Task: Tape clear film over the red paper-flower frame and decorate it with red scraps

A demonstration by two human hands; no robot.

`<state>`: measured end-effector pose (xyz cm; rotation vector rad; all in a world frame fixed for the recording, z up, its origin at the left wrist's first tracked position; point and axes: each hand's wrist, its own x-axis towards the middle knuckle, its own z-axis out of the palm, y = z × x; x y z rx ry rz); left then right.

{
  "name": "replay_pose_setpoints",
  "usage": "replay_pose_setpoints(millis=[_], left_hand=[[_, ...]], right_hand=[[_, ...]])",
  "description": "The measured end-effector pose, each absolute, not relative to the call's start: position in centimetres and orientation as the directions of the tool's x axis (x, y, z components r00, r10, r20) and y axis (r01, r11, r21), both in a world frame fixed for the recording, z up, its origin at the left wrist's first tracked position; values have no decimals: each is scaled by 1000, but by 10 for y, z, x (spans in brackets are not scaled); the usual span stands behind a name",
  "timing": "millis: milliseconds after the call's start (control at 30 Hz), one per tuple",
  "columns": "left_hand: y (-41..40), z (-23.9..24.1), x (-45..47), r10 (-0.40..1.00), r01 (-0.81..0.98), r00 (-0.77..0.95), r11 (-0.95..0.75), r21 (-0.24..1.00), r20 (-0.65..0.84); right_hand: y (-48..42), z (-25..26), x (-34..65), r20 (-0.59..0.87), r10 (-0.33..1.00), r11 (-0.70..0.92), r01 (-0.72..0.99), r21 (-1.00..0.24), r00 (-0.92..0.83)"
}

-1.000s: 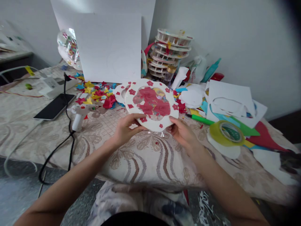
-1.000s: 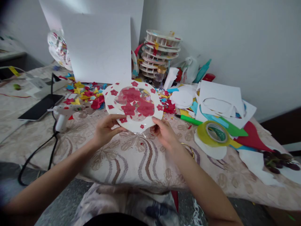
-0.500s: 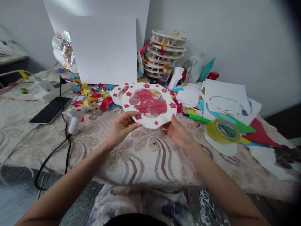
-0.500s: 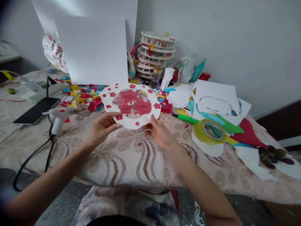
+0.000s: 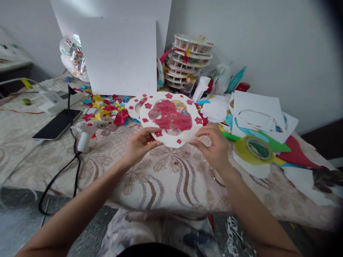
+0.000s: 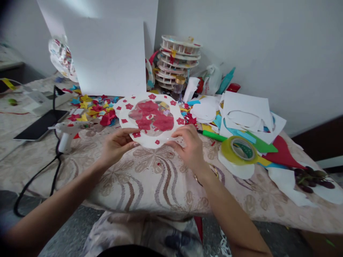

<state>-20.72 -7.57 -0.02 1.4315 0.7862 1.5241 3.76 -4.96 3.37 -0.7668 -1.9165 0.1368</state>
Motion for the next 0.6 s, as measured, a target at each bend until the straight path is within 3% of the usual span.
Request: replay_pose_setpoints(millis=[67,233,433,600], left_hand=[[-76,-1,-206,902,-170,68,-410,896,426],[-76,-3,-207,915,-206,115,-358,911,386],[-75,-6,-209,931,-214,106,-320,923,348],[-74,-5,-207,931,-216,133,-307,927,340]], right_hand=[[-46,34,37,768,468,869,386,-310,-437],[-39,29,36,678,364,928,311,-206,-638],[-38,23,35,667,292,941,333,-70,-685],[-39,21,35,677,289,945,316,-88,-677]])
